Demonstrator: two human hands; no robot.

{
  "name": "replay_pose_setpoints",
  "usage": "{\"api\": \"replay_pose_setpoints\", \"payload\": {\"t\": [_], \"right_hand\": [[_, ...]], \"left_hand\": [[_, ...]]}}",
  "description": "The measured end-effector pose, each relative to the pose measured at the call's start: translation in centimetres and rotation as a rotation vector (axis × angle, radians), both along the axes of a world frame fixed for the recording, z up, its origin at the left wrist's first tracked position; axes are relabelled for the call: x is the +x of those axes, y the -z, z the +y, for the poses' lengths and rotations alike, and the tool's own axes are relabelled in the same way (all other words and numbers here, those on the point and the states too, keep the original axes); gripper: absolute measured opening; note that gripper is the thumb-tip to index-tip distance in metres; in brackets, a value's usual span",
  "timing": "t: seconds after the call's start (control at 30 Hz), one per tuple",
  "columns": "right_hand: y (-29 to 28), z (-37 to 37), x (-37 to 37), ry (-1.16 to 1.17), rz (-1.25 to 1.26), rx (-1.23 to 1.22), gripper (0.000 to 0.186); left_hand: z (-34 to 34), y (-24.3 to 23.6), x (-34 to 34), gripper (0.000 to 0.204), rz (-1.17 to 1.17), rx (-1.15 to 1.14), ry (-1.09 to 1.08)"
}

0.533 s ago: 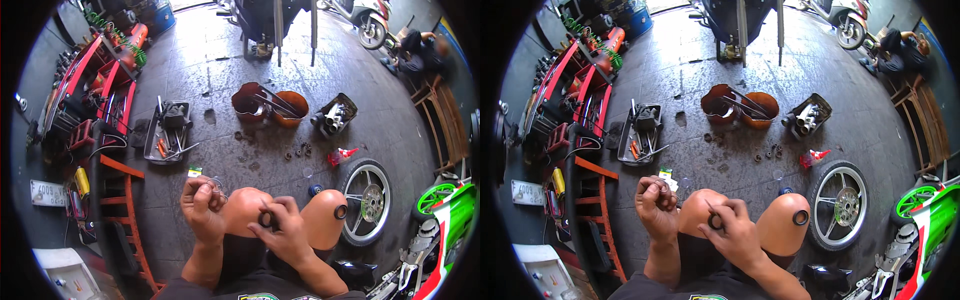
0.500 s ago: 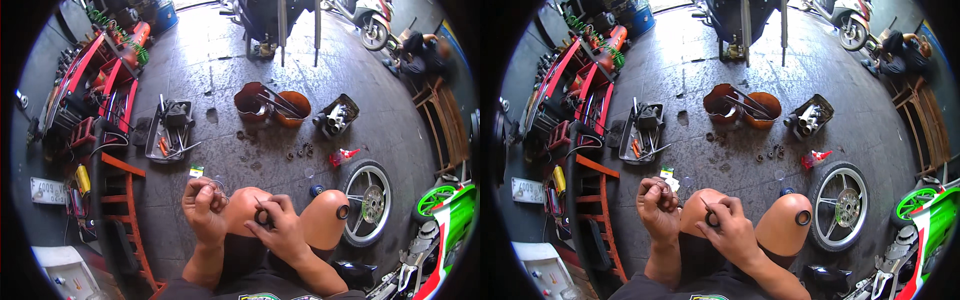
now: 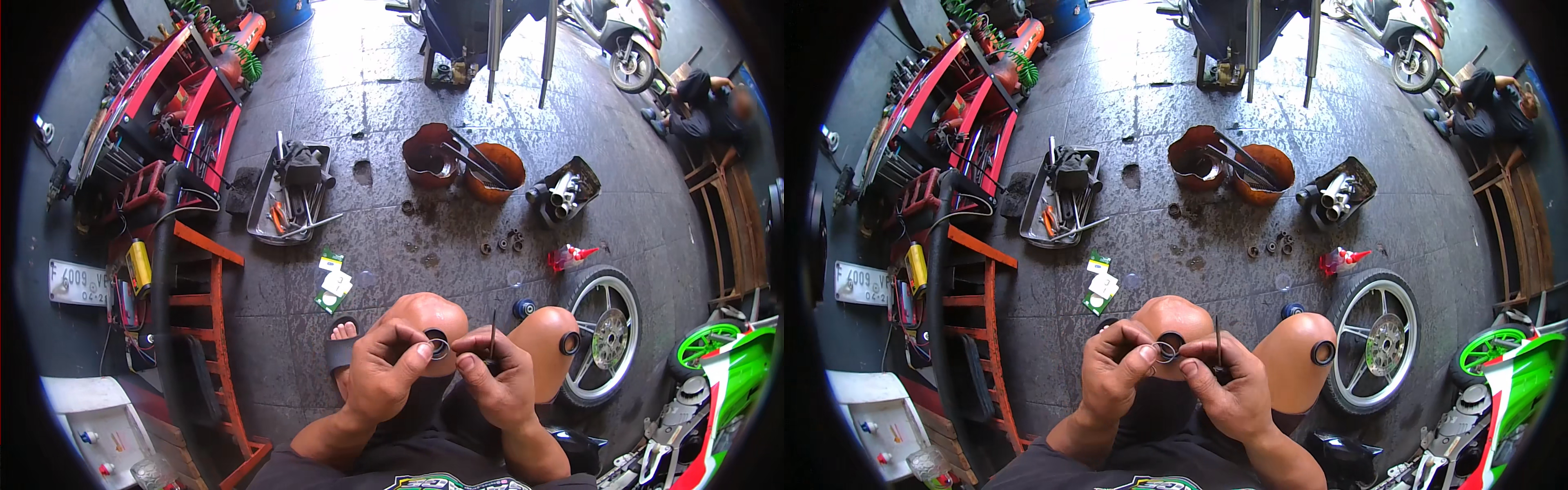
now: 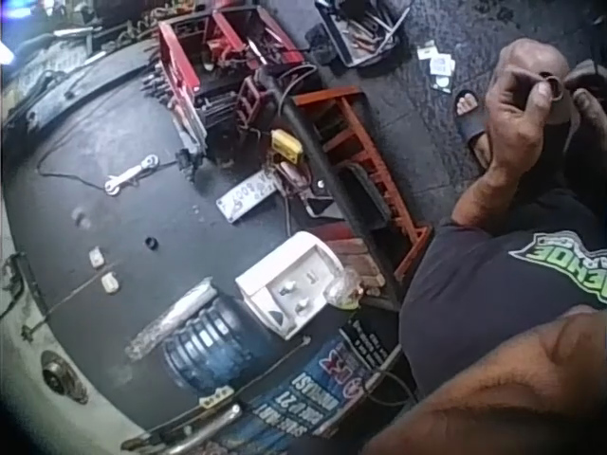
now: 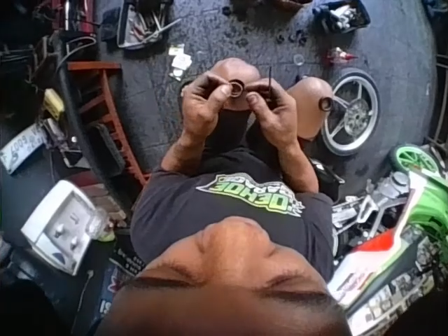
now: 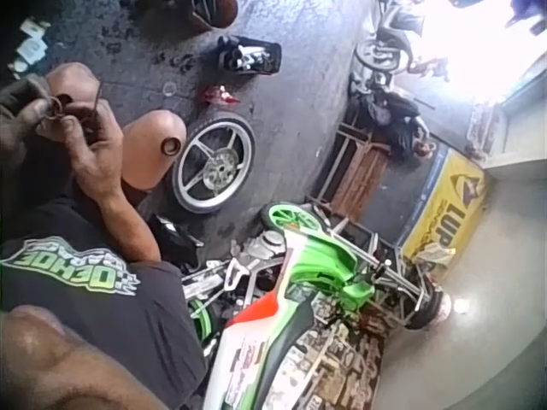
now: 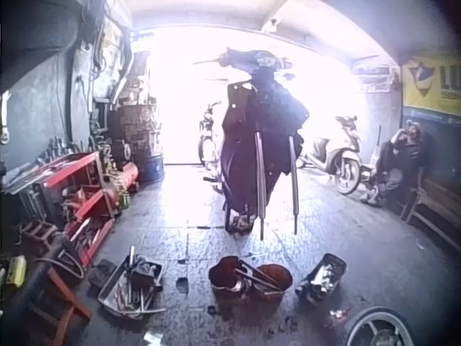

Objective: Repairing or servicing a motorcycle wheel, involving removing and re-installing the brake disc and axle components.

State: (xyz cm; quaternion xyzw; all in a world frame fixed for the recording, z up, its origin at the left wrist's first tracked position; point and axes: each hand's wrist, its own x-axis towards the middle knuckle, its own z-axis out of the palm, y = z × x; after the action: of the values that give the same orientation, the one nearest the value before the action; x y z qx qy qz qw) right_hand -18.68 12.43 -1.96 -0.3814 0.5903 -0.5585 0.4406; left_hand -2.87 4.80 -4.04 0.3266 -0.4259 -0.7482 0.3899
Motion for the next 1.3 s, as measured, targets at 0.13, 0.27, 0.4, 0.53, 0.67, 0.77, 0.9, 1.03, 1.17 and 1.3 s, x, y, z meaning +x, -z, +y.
{"api": "replay_pose_setpoints", "payload": {"t": [0.13, 0.27, 0.4, 0.53, 0.67, 0.77, 0.9, 1.03, 1.17, 1.3], "right_hand": [[0.3, 0.4, 0.1, -0.003, -0.169, 0.129, 0.014], [0.3, 0.3, 0.4, 0.003, -0.075, 0.110, 0.017], [0.3, 0.2, 0.2, 0.038, -0.183, 0.168, 0.012], [0.6, 0.0, -0.4, 0.022, -0.021, 0.220, 0.012], [1.1, -0.4, -0.1, -0.019, 0.090, 0.266, 0.013], [1.2, -0.8, 0.3, -0.037, 0.195, 0.259, 0.013], [1.4, -1.3, 0.7, -0.056, 0.340, 0.263, 0.013], [1.3, -1.7, 0.9, -0.024, 0.390, 0.164, 0.018], [1.0, -2.0, 1.1, -0.032, 0.402, 0.191, 0.018], [1.1, -2.0, 1.1, -0.035, 0.443, 0.220, 0.018]], "left_hand": [[0.3, 0.0, -0.2, 0.012, -0.024, 0.014, 0.026], [0.5, -0.3, -0.5, 0.010, -0.136, -0.073, 0.030], [0.8, -0.1, -0.2, 0.009, -0.116, -0.023, 0.020], [0.0, 1.6, 1.7, 0.016, -0.425, -0.642, -0.135], [-0.7, 3.9, 2.8, 0.034, -0.544, -1.024, -0.128], [-0.9, 4.9, 2.9, 0.037, -0.542, -1.131, -0.098], [-1.1, 5.4, 2.7, 0.036, -0.509, -1.150, -0.108], [-1.7, 5.6, 2.9, 0.036, -0.502, -1.266, -0.103], [-2.3, 5.8, 3.2, 0.036, -0.507, -1.395, -0.089], [-3.1, 6.3, 3.6, 0.041, -0.454, -1.556, -0.052]]}}
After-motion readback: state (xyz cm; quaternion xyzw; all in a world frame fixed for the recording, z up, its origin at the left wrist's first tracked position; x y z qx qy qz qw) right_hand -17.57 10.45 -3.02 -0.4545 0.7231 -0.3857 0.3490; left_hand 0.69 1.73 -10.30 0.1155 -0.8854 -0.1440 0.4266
